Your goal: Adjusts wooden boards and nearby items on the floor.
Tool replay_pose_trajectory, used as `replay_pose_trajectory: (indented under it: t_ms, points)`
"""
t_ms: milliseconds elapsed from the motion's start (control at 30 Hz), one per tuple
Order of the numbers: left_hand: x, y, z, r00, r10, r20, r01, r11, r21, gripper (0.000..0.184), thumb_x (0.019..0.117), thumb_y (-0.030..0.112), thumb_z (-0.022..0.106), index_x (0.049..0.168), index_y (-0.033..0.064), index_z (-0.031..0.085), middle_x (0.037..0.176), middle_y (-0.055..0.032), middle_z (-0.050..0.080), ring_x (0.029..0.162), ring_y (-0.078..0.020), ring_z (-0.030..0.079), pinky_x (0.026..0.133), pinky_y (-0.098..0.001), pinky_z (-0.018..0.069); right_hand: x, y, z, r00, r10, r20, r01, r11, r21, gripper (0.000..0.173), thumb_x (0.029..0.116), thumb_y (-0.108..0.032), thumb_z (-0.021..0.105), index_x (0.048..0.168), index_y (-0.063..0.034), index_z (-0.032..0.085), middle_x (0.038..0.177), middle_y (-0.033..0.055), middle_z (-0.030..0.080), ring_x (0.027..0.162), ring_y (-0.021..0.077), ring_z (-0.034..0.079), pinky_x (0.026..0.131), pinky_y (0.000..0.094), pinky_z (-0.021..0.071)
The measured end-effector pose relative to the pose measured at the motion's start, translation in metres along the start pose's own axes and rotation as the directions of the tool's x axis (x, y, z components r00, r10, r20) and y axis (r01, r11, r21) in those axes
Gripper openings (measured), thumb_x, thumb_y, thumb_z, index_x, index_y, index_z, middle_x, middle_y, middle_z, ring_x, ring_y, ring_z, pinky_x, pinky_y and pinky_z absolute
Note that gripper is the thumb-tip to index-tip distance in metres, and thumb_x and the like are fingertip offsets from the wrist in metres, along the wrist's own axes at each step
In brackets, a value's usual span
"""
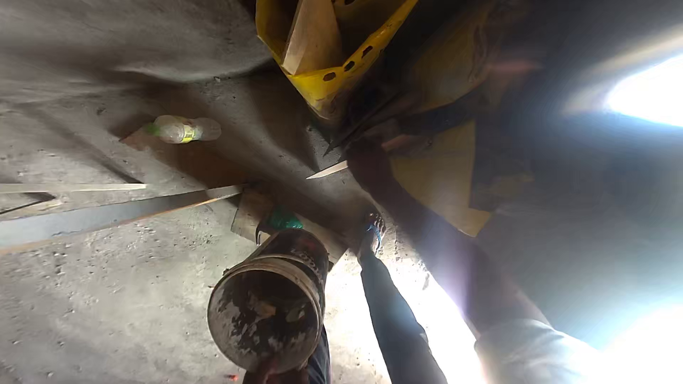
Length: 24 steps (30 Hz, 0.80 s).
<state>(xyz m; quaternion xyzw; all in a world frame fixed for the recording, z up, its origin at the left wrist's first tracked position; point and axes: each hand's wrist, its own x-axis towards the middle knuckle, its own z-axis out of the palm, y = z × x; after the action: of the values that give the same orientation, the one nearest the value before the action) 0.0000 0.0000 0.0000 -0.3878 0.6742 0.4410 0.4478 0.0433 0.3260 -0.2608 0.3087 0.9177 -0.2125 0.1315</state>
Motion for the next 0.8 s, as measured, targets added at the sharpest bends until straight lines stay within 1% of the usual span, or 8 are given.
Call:
replay_pose_trajectory:
  t_ms: [67,133,233,333,467,667,733,800]
  points:
    - [-0.003,0.002,0.002,1.0,-0.002,0.017,0.001,1.0,0.004,0.025,0.1036,0.004,0.024,0.106,0.0056,0.05,0.078,-0.0095,0.074,0.058,-0.0196,0.072,0.053,-0.033,0.0618,-0.002,-0.026,-0.006,0.997,-0.069,-0.022,0.069,0.998,-0.001,0.02,0.097,0.002,0.054,0.102,0.0053,0.073,0.112,0.0214,0.071,0.112,0.0378,0.067,0.102,0.0512,0.0493]
    - [-0.006,0.002,0.003,1.0,-0.003,0.022,0.003,1.0,0.003,0.025,0.1035,0.004,0.025,0.105,0.006,0.05,0.077,-0.0096,0.075,0.058,-0.0196,0.072,0.054,-0.0329,0.0619,-0.004,-0.058,-0.011,0.997,-0.078,-0.008,0.078,0.997,0.02,0.02,0.0966,0.001,0.055,0.101,0.0055,0.073,0.108,0.0219,0.072,0.107,0.0383,0.068,0.098,0.0513,0.0503]
    - [-0.009,0.002,0.004,1.0,-0.012,0.01,0.012,1.0,0.002,0.026,0.103,0.004,0.026,0.102,0.0057,0.052,0.076,-0.0097,0.075,0.058,-0.0196,0.072,0.053,-0.0331,0.062,-0.013,-0.089,-0.015,0.964,-0.035,0.264,0.003,0.993,0.12,0.023,0.1,-0.001,0.051,0.111,0.0064,0.07,0.113,0.0231,0.069,0.109,0.0386,0.065,0.093,0.0516,0.0497]
    - [-0.012,0.003,0.0,1.0,-0.01,0.022,0.01,1.0,0.008,0.024,0.1019,0.003,0.027,0.104,0.0053,0.051,0.078,-0.0098,0.075,0.058,-0.0201,0.072,0.053,-0.0338,0.0623,-0.028,-0.075,0.018,0.956,-0.045,0.291,-0.02,0.976,0.218,0.023,0.1011,-0.003,0.053,0.116,0.0045,0.069,0.117,0.0238,0.068,0.112,0.0411,0.065,0.091,0.0559,0.0511]
    - [-0.011,0.001,-0.007,1.0,-0.013,0.023,0.012,1.0,0.026,0.021,0.1012,0.002,0.03,0.105,0.0058,0.05,0.079,-0.0092,0.075,0.059,-0.0204,0.072,0.053,-0.0347,0.0622,-0.041,-0.035,0.052,0.966,-0.077,0.248,0.031,0.982,0.184,0.023,0.102,-0.004,0.053,0.114,0.0001,0.071,0.114,0.0205,0.07,0.108,0.0383,0.067,0.089,0.0546,0.0528]
    - [-0.007,0.0,-0.007,0.999,-0.039,-0.007,0.039,0.999,0.012,0.02,0.1013,0.003,0.03,0.107,0.0041,0.049,0.078,-0.0117,0.074,0.058,-0.0214,0.072,0.053,-0.035,0.0622,-0.017,-0.018,0.055,0.947,0.003,0.32,-0.034,0.995,0.092,0.024,0.1012,-0.002,0.053,0.119,-0.0006,0.069,0.119,0.0216,0.067,0.119,0.0399,0.062,0.106,0.0563,0.0443]
    - [-0.006,-0.001,-0.008,0.999,-0.039,-0.016,0.039,0.999,0.015,0.02,0.1019,0.002,0.03,0.107,0.0045,0.049,0.078,-0.0113,0.074,0.057,-0.0212,0.072,0.053,-0.035,0.0623,-0.01,-0.014,0.046,0.933,0.058,0.355,-0.109,0.986,0.127,0.031,0.1027,-0.004,0.051,0.129,-0.0005,0.067,0.128,0.0243,0.065,0.125,0.042,0.059,0.111,0.057,0.0401]
    - [-0.006,-0.001,-0.01,0.999,-0.039,-0.03,0.039,0.999,0.005,0.02,0.1017,0.002,0.031,0.105,0.0046,0.05,0.078,-0.0113,0.074,0.058,-0.021,0.072,0.053,-0.0354,0.0622,-0.006,-0.003,0.033,0.92,0.149,0.362,-0.221,0.961,0.168,0.034,0.1038,-0.011,0.051,0.134,-0.0023,0.064,0.135,0.0246,0.062,0.129,0.0424,0.057,0.11,0.057,0.0424]
